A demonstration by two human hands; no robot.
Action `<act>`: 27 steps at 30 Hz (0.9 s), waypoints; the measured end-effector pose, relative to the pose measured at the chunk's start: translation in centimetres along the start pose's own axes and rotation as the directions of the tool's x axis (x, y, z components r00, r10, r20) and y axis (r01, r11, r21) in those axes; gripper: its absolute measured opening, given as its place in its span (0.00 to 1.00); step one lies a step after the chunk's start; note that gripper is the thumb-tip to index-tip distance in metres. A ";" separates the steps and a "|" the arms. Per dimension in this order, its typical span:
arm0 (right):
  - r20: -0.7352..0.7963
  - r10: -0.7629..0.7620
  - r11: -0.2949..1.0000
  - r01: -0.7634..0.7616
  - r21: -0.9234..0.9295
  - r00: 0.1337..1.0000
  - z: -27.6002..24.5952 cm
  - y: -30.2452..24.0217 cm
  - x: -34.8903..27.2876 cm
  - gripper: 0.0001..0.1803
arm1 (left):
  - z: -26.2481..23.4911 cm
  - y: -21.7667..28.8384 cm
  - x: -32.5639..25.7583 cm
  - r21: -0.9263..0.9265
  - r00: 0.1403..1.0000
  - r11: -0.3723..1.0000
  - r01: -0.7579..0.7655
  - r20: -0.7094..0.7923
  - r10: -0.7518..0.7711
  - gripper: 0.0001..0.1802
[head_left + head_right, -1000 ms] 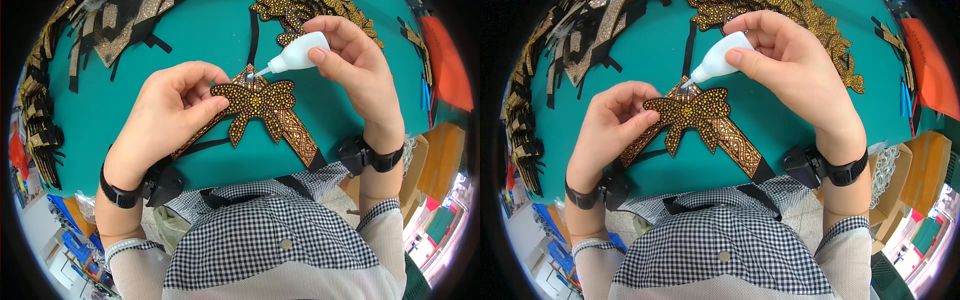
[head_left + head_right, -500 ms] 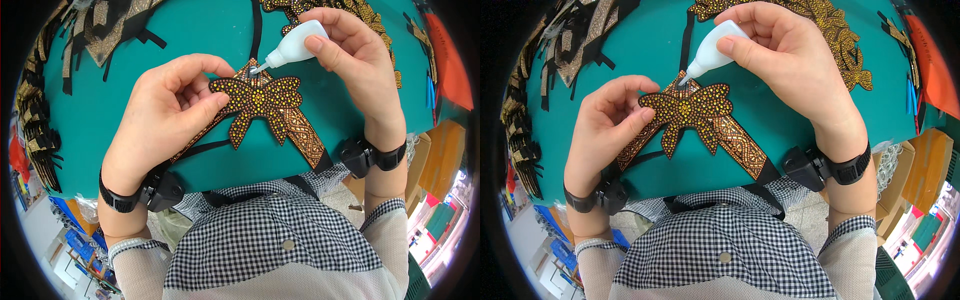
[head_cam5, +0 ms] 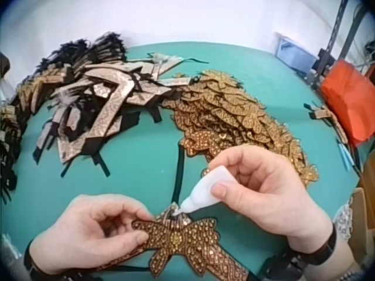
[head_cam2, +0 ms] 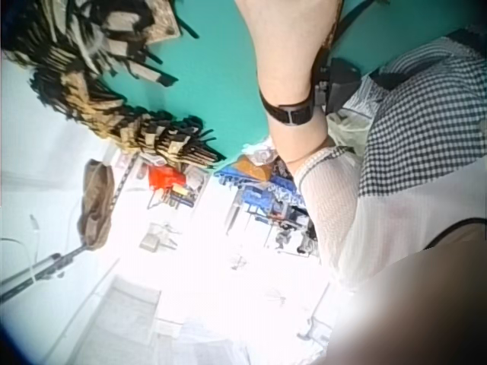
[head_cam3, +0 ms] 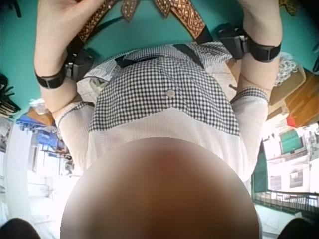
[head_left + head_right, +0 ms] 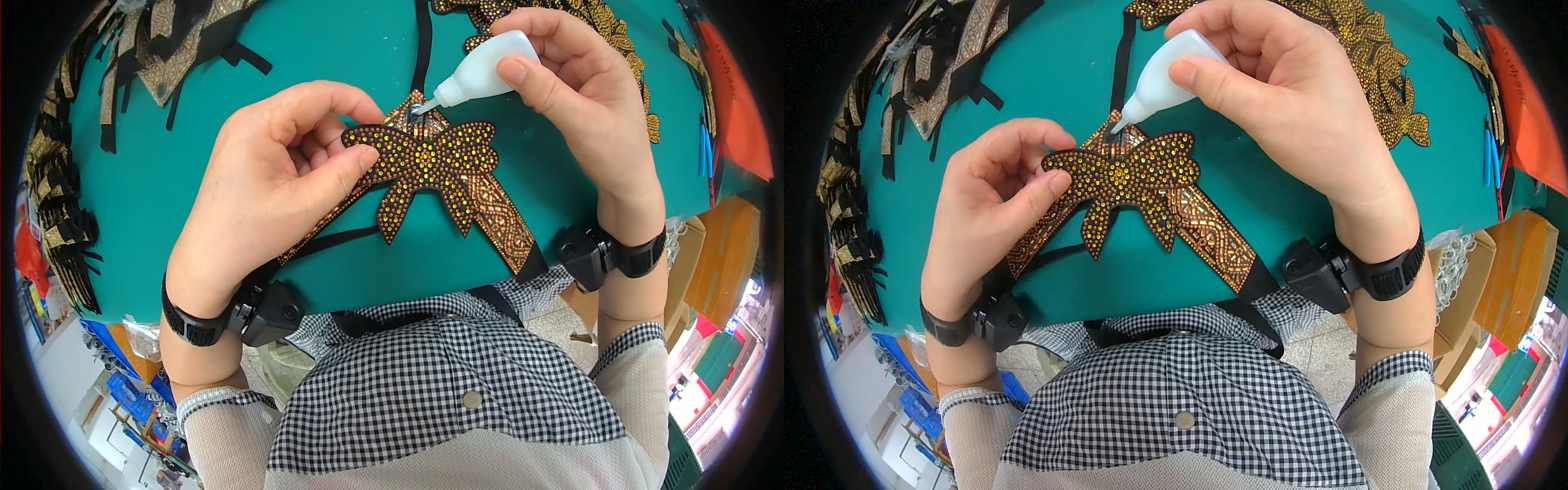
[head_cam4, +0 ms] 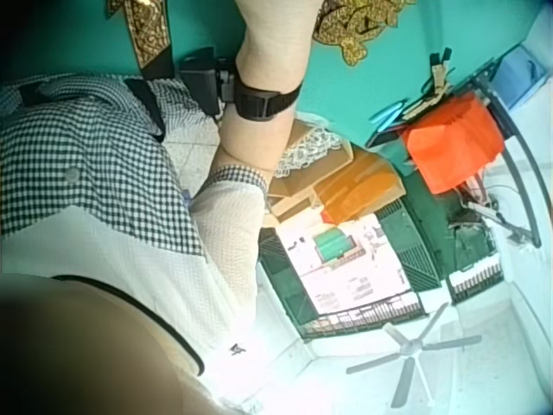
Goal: The recorder is gluing butterfly-shaped sequin decorations onto shoe components.
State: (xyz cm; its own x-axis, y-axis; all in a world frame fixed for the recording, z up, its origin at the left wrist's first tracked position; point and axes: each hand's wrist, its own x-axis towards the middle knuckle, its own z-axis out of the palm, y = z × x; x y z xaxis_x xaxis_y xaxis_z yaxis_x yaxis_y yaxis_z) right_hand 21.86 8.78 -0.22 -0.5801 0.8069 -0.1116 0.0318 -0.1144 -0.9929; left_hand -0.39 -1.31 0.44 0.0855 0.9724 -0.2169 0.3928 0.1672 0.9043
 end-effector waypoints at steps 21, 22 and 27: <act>0.053 -0.081 0.996 0.083 -0.033 0.995 -0.1 -0.1 -0.3 0.13 | -0.1 0.3 0.2 0.014 0.999 0.998 0.053 0.010 -0.053 0.10; -0.044 -0.091 0.996 0.092 0.006 0.995 0.4 -0.3 -0.2 0.13 | -0.2 0.3 0.2 0.017 0.999 0.998 0.054 0.007 -0.054 0.10; -0.168 0.003 0.979 0.031 0.202 0.986 -1.3 0.4 0.7 0.13 | -0.6 0.8 0.2 -0.027 0.995 0.997 0.072 0.068 -0.070 0.09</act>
State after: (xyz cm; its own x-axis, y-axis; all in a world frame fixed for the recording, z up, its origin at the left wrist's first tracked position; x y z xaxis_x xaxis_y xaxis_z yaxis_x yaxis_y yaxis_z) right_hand 22.53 10.00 -0.73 -0.4348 0.8925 -0.1201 -0.1515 -0.2039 -0.9672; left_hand -0.61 -0.86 1.36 0.1197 0.9451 -0.3042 0.3729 0.2411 0.8960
